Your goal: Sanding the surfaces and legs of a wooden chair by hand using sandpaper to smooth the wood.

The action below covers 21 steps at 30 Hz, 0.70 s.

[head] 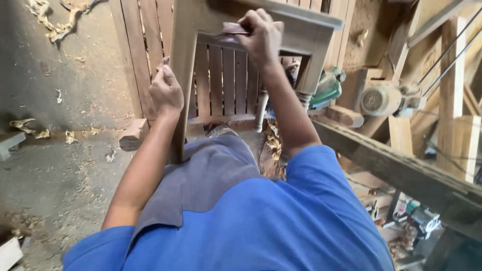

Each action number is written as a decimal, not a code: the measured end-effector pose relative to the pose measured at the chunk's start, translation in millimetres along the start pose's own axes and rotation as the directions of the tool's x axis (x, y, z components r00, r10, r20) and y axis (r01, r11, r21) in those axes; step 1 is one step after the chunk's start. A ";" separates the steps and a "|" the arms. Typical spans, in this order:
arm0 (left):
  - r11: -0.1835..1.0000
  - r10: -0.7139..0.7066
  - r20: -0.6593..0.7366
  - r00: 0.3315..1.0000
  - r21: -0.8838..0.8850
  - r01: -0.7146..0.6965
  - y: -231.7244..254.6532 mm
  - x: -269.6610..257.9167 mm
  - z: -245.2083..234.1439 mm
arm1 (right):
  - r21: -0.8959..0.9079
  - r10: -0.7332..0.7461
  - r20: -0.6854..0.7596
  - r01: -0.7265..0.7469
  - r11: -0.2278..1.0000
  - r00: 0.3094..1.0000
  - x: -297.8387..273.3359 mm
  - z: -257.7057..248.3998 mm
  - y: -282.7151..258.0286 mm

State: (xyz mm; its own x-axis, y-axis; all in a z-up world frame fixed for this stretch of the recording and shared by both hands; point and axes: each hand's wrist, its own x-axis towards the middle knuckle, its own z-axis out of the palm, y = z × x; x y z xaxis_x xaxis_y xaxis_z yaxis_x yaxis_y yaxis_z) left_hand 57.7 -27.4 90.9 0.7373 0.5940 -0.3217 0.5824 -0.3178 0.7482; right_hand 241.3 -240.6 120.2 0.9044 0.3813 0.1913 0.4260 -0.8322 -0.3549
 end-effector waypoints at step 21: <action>0.986 -0.041 -0.138 0.990 0.154 0.062 -4.6 -4.1 14.5 | 0.242 -0.352 0.144 0.312 0.919 0.925 36.0 35.0 -12.9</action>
State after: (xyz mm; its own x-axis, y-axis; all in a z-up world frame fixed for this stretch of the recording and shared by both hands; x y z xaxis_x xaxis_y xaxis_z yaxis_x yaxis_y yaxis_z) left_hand 56.9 -39.1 80.4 0.6588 0.7025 -0.2691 0.6730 -0.3906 0.6281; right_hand 269.2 -202.1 99.7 0.6901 0.7035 0.1696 0.6791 -0.5485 -0.4878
